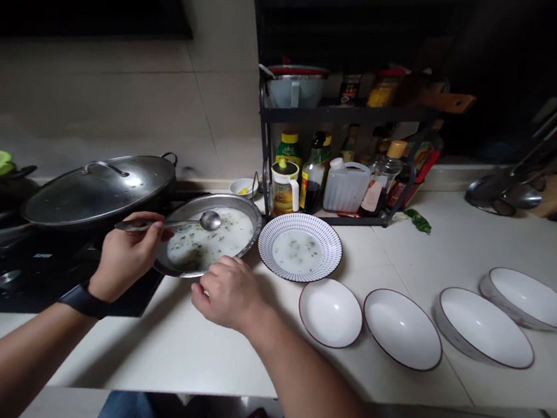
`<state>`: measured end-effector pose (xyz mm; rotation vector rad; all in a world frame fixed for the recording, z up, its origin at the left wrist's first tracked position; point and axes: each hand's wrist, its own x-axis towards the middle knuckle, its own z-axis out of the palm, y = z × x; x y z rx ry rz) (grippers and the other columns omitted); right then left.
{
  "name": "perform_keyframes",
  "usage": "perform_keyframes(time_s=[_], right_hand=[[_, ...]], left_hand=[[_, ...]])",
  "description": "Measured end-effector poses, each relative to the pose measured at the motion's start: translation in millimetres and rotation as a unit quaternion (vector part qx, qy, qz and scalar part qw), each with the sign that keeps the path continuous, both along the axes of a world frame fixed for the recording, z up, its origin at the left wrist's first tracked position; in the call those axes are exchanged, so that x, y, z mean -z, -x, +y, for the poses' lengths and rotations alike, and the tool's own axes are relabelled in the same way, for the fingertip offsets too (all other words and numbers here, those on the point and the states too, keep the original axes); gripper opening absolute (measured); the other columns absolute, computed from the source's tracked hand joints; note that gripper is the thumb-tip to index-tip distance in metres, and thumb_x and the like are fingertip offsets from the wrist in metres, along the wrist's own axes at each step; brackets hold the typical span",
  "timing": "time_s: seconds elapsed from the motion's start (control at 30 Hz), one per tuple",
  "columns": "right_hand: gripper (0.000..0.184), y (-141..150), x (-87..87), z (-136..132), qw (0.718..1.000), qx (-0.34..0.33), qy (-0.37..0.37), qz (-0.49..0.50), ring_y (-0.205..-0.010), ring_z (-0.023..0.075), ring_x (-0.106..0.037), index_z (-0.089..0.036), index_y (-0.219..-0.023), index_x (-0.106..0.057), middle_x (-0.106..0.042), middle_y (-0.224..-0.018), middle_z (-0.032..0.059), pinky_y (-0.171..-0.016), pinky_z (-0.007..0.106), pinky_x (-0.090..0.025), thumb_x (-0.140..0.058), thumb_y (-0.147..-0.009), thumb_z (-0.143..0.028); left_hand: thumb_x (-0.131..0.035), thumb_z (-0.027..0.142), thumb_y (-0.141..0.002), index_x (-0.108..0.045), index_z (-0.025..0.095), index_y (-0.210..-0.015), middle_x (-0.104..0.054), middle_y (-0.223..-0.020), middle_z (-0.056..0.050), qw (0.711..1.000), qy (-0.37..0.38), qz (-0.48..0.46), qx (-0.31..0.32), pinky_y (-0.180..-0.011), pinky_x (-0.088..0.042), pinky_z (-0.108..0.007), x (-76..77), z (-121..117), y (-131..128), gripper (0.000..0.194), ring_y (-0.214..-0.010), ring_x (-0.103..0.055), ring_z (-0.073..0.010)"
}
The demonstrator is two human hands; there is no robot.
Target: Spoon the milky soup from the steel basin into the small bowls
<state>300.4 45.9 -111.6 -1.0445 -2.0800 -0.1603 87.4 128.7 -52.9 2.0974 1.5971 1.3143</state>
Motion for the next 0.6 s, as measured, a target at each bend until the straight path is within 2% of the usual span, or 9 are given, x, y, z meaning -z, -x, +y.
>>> perform_keyframes(time_s=[0.1,0.2,0.3,0.4,0.5,0.6], right_hand=[[0.031,0.0,-0.8,-0.3,1.0,-0.003,0.006,-0.002,-0.075,0.0198,-0.054,-0.02,-0.066,-0.065,-0.062,-0.067,0.0028,-0.071,0.036,-0.042,-0.061,-0.095,-0.03],[0.031,0.2,-1.6,-0.3,1.0,-0.006,0.011,-0.003,-0.075,0.0197,-0.054,-0.02,-0.066,-0.066,-0.062,-0.067,0.003,-0.071,0.036,-0.042,-0.061,-0.095,-0.03],[0.031,0.1,-1.8,-0.4,1.0,-0.003,0.012,-0.004,-0.075,0.0197,-0.053,-0.02,-0.067,-0.066,-0.061,-0.067,0.0033,-0.071,0.036,-0.042,-0.061,-0.095,-0.03],[0.031,-0.1,-1.4,-0.3,1.0,0.0,0.005,-0.003,-0.074,0.0195,-0.053,-0.02,-0.066,-0.066,-0.062,-0.067,0.0031,-0.071,0.036,-0.041,-0.061,-0.095,-0.03],[0.031,0.1,-0.7,0.1,1.0,0.001,-0.008,0.004,-0.073,0.0193,-0.053,-0.02,-0.065,-0.066,-0.062,-0.067,0.0026,-0.07,0.036,-0.041,-0.062,-0.095,-0.03],[0.032,0.4,-0.4,0.4,1.0,0.001,-0.014,0.008,-0.073,0.0193,-0.053,-0.02,-0.064,-0.065,-0.062,-0.066,0.0022,-0.069,0.036,-0.041,-0.062,-0.094,-0.03]], left_hand=[[-0.058,0.045,-0.093,-0.066,0.02,-0.099,-0.077,-0.075,-0.006,1.0,0.015,0.005,0.009,-0.066,-0.056,-0.032,-1.6,-7.6,-6.3,0.026,-0.077,-0.079,-0.0274],[-0.062,0.043,-0.089,-0.065,0.02,-0.096,-0.076,-0.072,-0.006,0.995,0.067,-0.072,0.011,-0.063,-0.057,-0.032,-2.4,-6.6,-11.2,0.025,-0.071,-0.077,-0.0264],[-0.067,0.039,-0.083,-0.065,0.019,-0.092,-0.074,-0.069,-0.005,0.971,0.13,-0.2,0.01,-0.059,-0.06,-0.032,-4.0,0.6,-13.5,0.022,-0.064,-0.075,-0.0244],[-0.072,0.031,-0.075,-0.064,0.018,-0.089,-0.07,-0.066,-0.002,0.938,0.162,-0.304,0.012,-0.059,-0.062,-0.032,-8.2,6.4,-15.1,0.02,-0.059,-0.073,-0.022],[-0.072,0.024,-0.071,-0.063,0.018,-0.087,-0.069,-0.063,-0.001,0.912,0.183,-0.368,0.015,-0.059,-0.062,-0.031,-14.4,6.8,-17.4,0.019,-0.058,-0.072,-0.0204],[-0.07,0.022,-0.07,-0.063,0.017,-0.085,-0.07,-0.063,-0.003,0.9,0.193,-0.39,0.022,-0.058,-0.062,-0.03,-20.2,4.6,-20.0,0.018,-0.058,-0.072,-0.0205]])
